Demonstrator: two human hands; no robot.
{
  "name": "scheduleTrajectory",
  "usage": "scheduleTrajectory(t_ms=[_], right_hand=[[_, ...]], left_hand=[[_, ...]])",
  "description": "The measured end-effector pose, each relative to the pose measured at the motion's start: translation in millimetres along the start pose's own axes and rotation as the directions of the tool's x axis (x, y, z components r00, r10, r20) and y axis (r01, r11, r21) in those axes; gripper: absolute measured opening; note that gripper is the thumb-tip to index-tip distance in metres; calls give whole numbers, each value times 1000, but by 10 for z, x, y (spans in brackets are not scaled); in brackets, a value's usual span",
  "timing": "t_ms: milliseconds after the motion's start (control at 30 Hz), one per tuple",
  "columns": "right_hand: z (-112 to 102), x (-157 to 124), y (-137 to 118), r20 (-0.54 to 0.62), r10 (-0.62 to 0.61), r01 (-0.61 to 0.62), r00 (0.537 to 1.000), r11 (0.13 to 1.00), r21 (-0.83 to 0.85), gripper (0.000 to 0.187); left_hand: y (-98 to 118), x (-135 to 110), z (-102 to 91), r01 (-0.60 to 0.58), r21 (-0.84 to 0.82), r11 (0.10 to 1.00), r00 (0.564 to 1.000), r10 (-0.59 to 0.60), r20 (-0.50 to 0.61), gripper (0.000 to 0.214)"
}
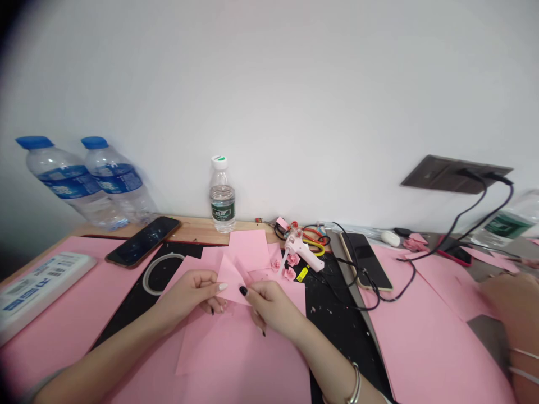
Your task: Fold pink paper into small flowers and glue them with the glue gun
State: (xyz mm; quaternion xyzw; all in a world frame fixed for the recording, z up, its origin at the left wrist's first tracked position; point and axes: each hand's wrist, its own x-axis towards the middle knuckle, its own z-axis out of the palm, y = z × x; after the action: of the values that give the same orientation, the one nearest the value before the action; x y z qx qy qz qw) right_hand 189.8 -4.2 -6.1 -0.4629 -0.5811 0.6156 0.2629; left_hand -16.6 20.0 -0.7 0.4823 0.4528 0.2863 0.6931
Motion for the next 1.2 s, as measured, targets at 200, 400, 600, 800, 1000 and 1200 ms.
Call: scheduleTrajectory(t_ms=[200, 400, 600, 800, 1000, 1200], right_hand=[[5, 15, 20, -12, -131, 130, 991, 991, -33, 48], [26, -9, 28, 46, -149, 154, 988, 980, -124, 48], [49, -13, 4, 80, -100, 98, 992, 995, 23, 44], [74, -7, 28, 138, -71, 60, 988, 995, 83, 44], [85, 5, 46, 19, -87, 84, 996, 990, 115, 43], [82, -15, 48, -17, -108, 109, 994, 994, 26, 52]], left_hand=[[-47, -69, 70, 6, 58, 998, 989, -14, 146, 30], [-134, -108, 130, 23, 116, 993, 954, -57, 293, 28], [-134, -129, 95, 73, 130, 989, 904, -121, 409, 29], [-112, -146, 118, 128, 93, 987, 844, -158, 512, 39], [-131, -154, 102, 142, 84, 986, 820, -164, 548, 44], [-139, -167, 88, 143, 86, 986, 787, -166, 594, 42]])
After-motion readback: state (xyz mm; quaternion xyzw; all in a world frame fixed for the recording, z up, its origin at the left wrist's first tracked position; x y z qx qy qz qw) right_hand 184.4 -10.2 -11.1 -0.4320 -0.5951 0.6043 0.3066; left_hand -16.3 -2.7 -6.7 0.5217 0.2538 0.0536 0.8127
